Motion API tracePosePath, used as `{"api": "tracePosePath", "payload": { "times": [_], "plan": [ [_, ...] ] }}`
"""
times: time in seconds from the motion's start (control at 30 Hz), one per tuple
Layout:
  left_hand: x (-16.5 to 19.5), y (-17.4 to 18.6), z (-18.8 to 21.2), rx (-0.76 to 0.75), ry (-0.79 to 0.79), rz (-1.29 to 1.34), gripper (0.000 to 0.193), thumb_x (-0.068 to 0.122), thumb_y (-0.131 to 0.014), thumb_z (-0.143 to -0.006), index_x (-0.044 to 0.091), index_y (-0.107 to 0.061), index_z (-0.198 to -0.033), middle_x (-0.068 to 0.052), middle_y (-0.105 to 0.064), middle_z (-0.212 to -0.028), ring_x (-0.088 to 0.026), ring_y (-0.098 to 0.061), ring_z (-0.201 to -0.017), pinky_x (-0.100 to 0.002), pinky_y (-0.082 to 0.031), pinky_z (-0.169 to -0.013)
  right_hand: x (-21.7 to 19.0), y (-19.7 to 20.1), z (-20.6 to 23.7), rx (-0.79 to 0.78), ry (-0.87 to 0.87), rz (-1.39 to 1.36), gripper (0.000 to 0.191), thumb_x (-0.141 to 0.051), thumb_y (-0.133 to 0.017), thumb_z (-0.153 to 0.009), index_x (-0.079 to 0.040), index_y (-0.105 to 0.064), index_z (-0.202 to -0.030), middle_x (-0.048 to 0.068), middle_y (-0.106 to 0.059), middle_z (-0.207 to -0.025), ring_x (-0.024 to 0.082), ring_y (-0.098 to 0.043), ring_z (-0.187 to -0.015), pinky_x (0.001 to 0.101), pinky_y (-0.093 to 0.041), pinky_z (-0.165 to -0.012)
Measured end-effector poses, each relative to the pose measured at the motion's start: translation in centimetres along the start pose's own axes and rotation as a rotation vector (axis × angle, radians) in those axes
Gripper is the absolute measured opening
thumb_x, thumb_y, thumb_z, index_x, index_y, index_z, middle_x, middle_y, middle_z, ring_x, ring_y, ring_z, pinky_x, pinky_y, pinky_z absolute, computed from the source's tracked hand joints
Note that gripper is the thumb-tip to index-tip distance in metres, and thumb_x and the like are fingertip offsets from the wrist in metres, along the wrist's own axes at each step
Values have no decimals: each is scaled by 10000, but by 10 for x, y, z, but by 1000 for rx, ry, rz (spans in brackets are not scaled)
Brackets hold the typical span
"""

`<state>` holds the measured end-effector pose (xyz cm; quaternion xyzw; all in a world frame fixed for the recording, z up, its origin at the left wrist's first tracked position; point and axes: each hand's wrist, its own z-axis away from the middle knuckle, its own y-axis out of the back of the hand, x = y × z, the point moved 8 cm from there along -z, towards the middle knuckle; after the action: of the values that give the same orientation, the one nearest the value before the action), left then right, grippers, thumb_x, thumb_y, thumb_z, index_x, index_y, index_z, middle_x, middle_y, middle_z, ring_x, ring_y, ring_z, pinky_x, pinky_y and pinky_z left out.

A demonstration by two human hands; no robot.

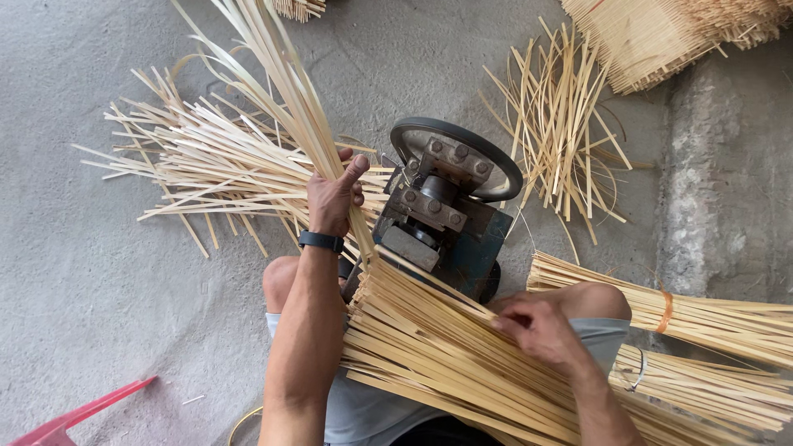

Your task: The person sits on the floor and feeds long bamboo strips one at a time through a hand-cranked splitting machine, pulling each strip through the blade to split it into thinner slats. The split strips are gathered into a growing bundle on the lap while scrap strips pile beside the machine.

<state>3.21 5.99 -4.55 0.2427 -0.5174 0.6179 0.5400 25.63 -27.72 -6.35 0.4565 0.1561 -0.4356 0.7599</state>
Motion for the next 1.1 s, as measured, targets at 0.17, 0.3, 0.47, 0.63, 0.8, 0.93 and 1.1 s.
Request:
{"api": "tracePosePath", "payload": {
  "times": [0.17,0.3,0.47,0.63,0.8,0.93,1.1],
  "plan": [
    [3,1,0,7,-11,4,573,215,-854,-812,-9,-577,-1261,-86,-715,-884,-75,-570,-572,-203,-466,-439,-15,57,25,257,118,-73,177,-238,-747,-835,-117,-851,-911,36,-832,-943,148,-781,-847,287,-656,-711],
    [1,1,0,12,-16,-7,567,212,-865,-809,-11,-593,-1254,-68,-682,-868,-75,-561,-568,-207,-465,-437,-19,72,32,334,225,-129,206,-213,-773,-823,-96,-832,-982,56,-818,-992,183,-775,-887,284,-637,-753],
    [-1,3,1,17,-23,-15,575,207,-882,-799,-10,-606,-1255,-51,-647,-857,-75,-568,-582,-214,-465,-435,5,70,33,268,46,-113,215,-262,-805,-790,-126,-844,-951,41,-835,-894,175,-772,-807,302,-636,-704],
    [1,1,1,26,-24,-10,584,210,-878,-784,-12,-597,-1246,-62,-686,-889,-77,-567,-571,-212,-465,-431,-23,69,45,386,346,186,157,-298,-776,-806,-165,-857,-830,21,-824,-863,123,-762,-782,279,-613,-729],
    [0,2,3,18,-6,-8,584,210,-877,-796,-18,-594,-1254,-64,-671,-870,-81,-567,-575,-216,-467,-433,-1,106,60,496,254,-3,169,-315,-745,-856,-175,-837,-828,-3,-822,-816,109,-745,-659,277,-601,-546],
    [1,3,1,16,-12,-7,591,206,-878,-786,-18,-599,-1255,-64,-673,-877,-80,-568,-578,-215,-464,-432,29,142,74,658,100,63,241,-349,-757,-867,-118,-806,-916,34,-773,-803,119,-705,-644,293,-551,-518],
    [-1,0,0,8,-20,-20,611,207,-893,-769,-14,-592,-1252,-54,-654,-914,-84,-572,-584,-222,-469,-435,40,127,36,541,-186,416,304,-433,-744,-925,-149,-847,-893,57,-715,-707,208,-664,-554,329,-534,-508]
  ]
}}
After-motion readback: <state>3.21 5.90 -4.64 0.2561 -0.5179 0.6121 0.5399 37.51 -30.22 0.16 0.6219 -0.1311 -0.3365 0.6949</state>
